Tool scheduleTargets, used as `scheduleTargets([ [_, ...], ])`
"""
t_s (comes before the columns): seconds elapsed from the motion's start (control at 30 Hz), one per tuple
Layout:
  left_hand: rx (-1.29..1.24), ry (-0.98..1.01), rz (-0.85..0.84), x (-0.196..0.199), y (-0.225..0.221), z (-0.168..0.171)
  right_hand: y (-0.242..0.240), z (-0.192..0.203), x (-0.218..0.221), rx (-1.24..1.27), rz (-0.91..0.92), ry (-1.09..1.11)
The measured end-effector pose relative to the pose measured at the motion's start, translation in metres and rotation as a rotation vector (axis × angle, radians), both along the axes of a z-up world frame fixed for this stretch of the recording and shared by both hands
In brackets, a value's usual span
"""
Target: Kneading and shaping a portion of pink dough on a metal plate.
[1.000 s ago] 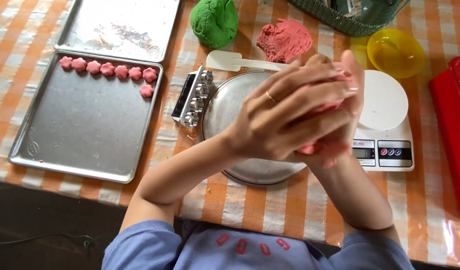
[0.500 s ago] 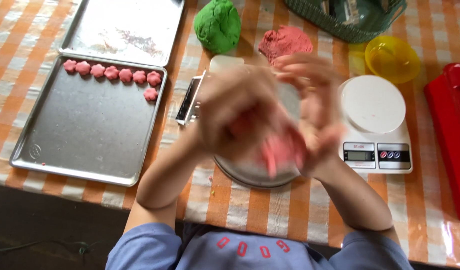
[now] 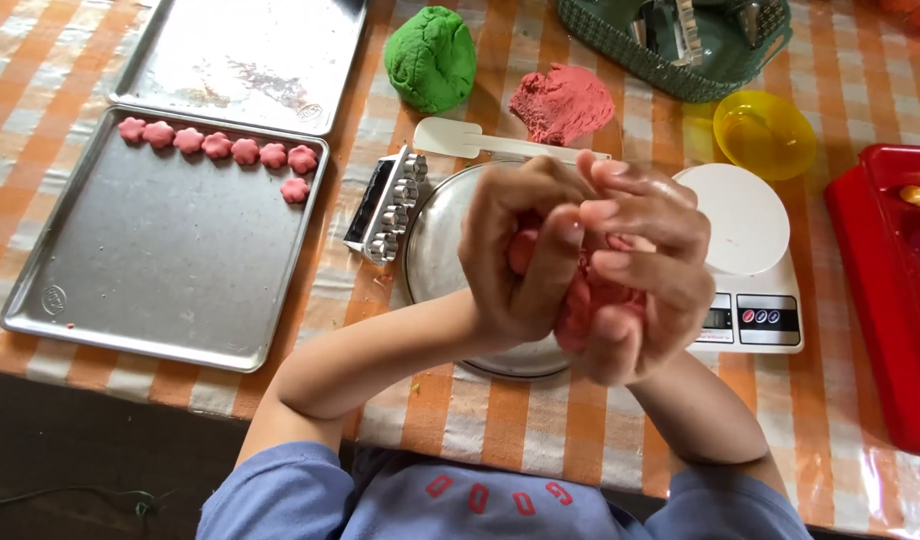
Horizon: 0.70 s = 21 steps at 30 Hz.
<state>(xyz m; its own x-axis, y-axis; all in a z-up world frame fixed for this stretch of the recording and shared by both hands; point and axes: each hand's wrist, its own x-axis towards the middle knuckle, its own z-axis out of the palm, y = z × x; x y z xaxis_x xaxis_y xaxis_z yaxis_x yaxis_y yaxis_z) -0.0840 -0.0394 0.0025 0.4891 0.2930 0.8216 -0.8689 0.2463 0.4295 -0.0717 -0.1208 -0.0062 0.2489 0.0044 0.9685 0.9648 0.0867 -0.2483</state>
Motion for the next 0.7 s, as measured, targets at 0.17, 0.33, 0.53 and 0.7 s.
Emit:
scheduleTargets([
  [0.17,0.290,0.085,0.102,-0.005,0.009,-0.004,-0.003,0.017,0.006,0.248,0.219,0.334],
  [0.33,0.513,0.270,-0.131,0.002,0.015,0.007,-0.036,0.055,0.012,0.643,0.163,0.963],
  [0.53,-0.135,0.531,-0.462,0.035,0.008,-0.008,-0.037,0.038,0.011,0.463,0.338,0.795],
  [0.7,-0.589,0.727,-0.850,0.041,0.008,-0.027,-0.018,0.019,0.022,-0.295,-0.397,0.053],
])
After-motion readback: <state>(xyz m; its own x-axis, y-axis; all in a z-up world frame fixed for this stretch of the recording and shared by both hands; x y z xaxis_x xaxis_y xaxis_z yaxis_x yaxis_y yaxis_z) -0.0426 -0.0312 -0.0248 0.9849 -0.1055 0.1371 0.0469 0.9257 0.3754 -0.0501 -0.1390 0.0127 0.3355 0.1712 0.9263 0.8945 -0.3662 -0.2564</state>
